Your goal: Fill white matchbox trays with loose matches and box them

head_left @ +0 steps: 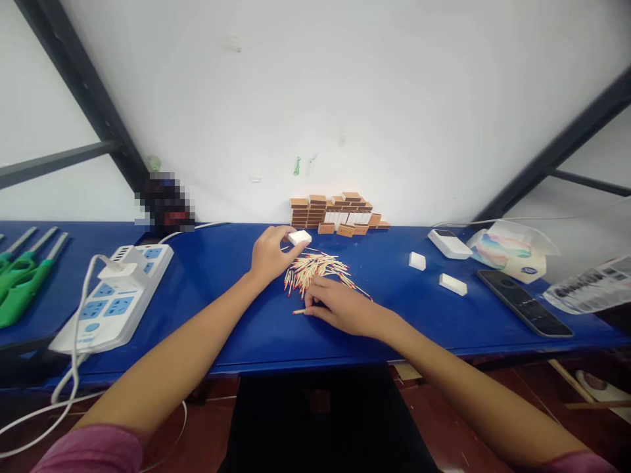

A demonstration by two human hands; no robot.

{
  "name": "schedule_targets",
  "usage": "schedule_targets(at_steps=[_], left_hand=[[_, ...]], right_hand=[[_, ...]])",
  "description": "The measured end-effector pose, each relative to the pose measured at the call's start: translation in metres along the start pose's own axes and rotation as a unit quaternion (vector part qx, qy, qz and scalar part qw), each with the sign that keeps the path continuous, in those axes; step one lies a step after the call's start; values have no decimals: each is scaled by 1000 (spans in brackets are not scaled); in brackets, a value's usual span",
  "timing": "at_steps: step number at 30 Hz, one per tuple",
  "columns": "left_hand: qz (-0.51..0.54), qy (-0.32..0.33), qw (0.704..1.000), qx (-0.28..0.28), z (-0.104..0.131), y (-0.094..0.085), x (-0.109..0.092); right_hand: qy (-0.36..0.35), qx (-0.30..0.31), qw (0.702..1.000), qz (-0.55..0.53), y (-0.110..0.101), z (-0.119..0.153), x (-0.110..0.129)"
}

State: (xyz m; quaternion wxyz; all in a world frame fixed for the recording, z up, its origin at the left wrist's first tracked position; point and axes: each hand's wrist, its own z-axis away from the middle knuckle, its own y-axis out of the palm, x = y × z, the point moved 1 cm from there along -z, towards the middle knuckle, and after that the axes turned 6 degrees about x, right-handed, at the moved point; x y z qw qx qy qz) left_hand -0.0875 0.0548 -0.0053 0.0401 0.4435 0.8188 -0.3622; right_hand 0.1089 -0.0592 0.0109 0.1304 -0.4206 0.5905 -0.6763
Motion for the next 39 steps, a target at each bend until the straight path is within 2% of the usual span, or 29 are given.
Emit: schedule_targets(at_steps=[5, 11, 14, 16, 18, 22, 25, 28, 30, 32, 36, 39], left_hand=[[-5, -6, 1000, -15, -1, 1, -1], [-15, -10, 999, -30, -1, -2, 0], [-20, -15, 999, -38, -1, -2, 3], [-20, -18, 999, -41, -1, -2, 4], [-17, -11, 999, -40, -1, -1, 3], [-11, 24, 999, -28, 0, 1, -2], [-14, 45, 999, -14, 0, 2, -6], [-17, 54, 998, -13, 1, 3, -8], [-16, 56, 998, -14, 2, 4, -9], [-13, 59, 998, -15, 2, 5, -9], [-7, 65, 998, -16, 3, 5, -10], [-8, 66, 998, -10, 4, 5, -11]], right_hand=[[78, -39, 989, 119, -4, -22, -18], [95, -63, 986, 122, -11, -66, -41], [83, -77, 989, 99, -19, -75, -47], [78, -89, 990, 76, -33, -66, -53], [77, -99, 991, 52, -50, -44, -59], [74, -66, 994, -34, -75, 28, -71], [119, -35, 990, -68, -70, 80, -72], [149, -48, 984, -82, -50, 112, -67], [208, -115, 969, -75, -36, 122, -60], [294, -167, 940, -43, -24, 124, -51], [381, -165, 908, 56, -4, 110, -27], [446, -151, 871, 143, 9, 94, -8]])
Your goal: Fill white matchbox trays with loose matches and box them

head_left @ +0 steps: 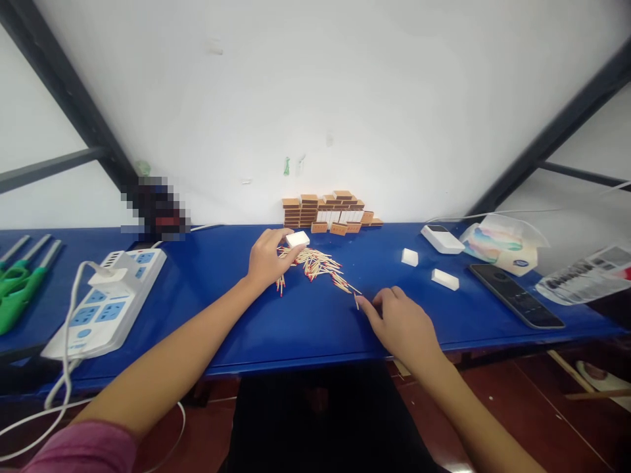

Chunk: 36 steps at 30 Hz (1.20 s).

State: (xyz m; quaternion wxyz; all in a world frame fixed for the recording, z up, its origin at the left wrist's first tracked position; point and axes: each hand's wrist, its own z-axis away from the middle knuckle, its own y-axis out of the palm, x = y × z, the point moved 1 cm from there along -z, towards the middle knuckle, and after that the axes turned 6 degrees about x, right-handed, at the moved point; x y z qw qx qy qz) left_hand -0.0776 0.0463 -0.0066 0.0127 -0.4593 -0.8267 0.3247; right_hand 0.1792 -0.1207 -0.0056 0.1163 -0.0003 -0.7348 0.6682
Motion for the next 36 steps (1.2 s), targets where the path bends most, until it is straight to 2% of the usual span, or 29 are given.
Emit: schedule_targets(at_steps=[3, 5, 8, 12, 16, 20, 25, 28, 36], left_hand=[[0, 1, 1000, 5, 0, 0, -2], [3, 4, 1000, 6, 0, 0, -3], [4, 8, 1000, 5, 0, -1, -5], [8, 12, 1000, 8, 0, -2, -7], [7, 5, 1000, 10, 0, -3, -8], [-6, 4, 1000, 29, 0, -2, -7], [-13, 10, 999, 37, -1, 1, -8], [-4, 15, 999, 36, 0, 2, -9], [-3, 28, 999, 31, 1, 1, -9]], right_hand=[[27, -3, 999, 33, 5, 4, 18], [31, 11, 999, 23, 7, 5, 20], [27, 36, 999, -12, 6, 6, 11], [-44, 49, 995, -78, 6, 8, -2], [-108, 6, 989, -96, 14, 4, 13], [-122, -45, 989, -66, 21, -8, 30], [-121, -32, 991, -48, 18, -34, 10], [-161, 4, 985, -56, 13, -59, 0], [-280, 103, 952, -66, -7, -143, 25]])
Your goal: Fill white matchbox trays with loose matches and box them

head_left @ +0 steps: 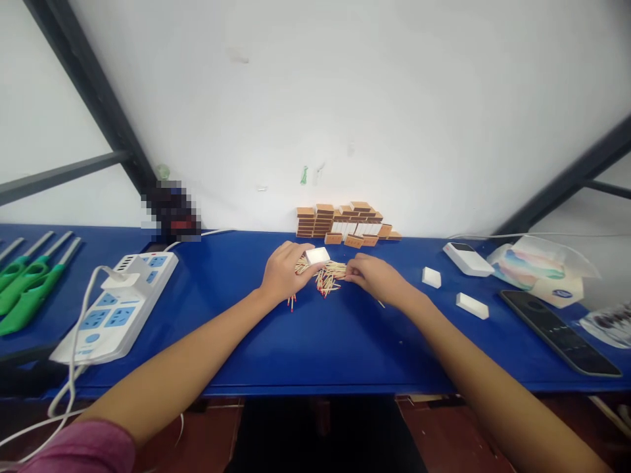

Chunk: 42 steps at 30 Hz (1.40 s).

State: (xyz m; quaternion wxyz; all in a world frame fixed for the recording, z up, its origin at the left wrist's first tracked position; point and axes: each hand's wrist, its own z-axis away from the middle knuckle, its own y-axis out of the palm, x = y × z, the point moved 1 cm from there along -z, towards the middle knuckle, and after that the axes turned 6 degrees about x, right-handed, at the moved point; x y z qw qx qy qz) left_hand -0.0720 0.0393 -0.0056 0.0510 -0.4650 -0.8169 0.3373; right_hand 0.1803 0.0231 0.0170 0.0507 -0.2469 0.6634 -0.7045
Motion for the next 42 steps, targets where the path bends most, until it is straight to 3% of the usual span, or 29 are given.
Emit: schedule_targets(at_steps=[4, 9, 13, 17, 23, 34, 42], left_hand=[[8, 1, 1000, -8, 1, -3, 3], [42, -76, 996, -25, 3, -7, 9], [55, -85, 995, -2, 4, -6, 11], [51, -78, 995, 31, 3, -6, 13], [73, -106, 988, 88, 4, -6, 18], [79, -120, 985, 95, 7, -3, 18], [89, -122, 984, 91, 9, -1, 15]], right_hand=[[-43, 32, 997, -49, -18, -21, -9], [-83, 1, 989, -121, -26, -11, -24], [-95, 30, 978, -184, -21, -5, -31], [-102, 59, 976, -181, -12, -8, -27], [-88, 35, 979, -182, -5, -12, -24], [-82, 47, 982, -163, -3, -13, -25], [-35, 82, 989, -122, -6, -7, -21]])
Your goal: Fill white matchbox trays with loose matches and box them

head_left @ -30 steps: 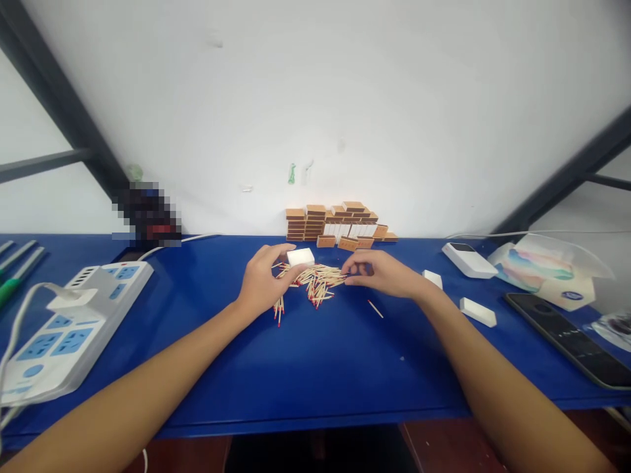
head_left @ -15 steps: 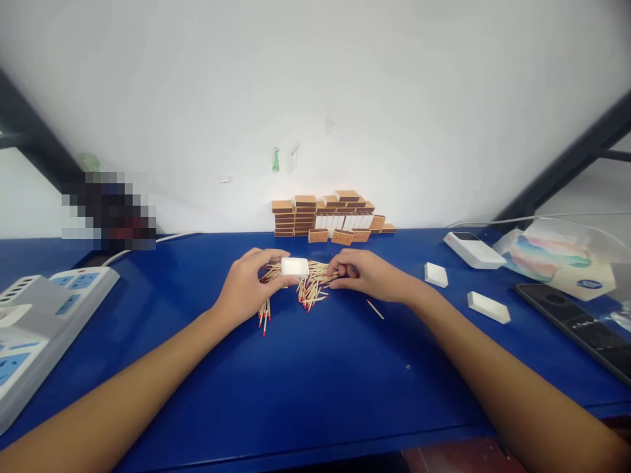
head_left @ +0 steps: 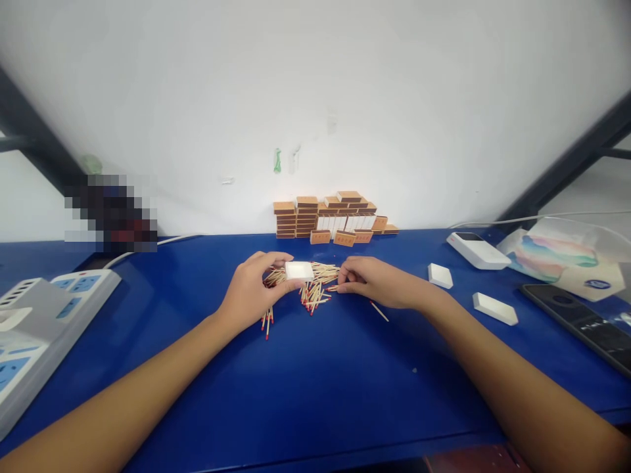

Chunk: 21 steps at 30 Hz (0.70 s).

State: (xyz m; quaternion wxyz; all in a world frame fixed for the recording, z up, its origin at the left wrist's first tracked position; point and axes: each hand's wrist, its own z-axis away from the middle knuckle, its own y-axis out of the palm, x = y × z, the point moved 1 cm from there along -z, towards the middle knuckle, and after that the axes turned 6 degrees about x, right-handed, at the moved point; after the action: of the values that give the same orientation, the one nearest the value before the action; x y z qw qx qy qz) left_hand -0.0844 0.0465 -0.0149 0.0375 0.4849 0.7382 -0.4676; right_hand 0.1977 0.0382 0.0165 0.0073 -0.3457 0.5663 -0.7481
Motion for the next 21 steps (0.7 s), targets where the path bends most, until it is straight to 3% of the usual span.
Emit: schedule_targets(at_steps=[9, 15, 21], left_hand=[[22, -40, 999, 17, 0, 0, -3], [36, -56, 997, 29, 2, -2, -7], [44, -71, 996, 18, 2, -1, -6]], right_hand=[[30, 39, 999, -14, -1, 3, 1], [18, 5, 1000, -19, 7, 1, 4], [35, 27, 999, -28, 4, 3, 4]])
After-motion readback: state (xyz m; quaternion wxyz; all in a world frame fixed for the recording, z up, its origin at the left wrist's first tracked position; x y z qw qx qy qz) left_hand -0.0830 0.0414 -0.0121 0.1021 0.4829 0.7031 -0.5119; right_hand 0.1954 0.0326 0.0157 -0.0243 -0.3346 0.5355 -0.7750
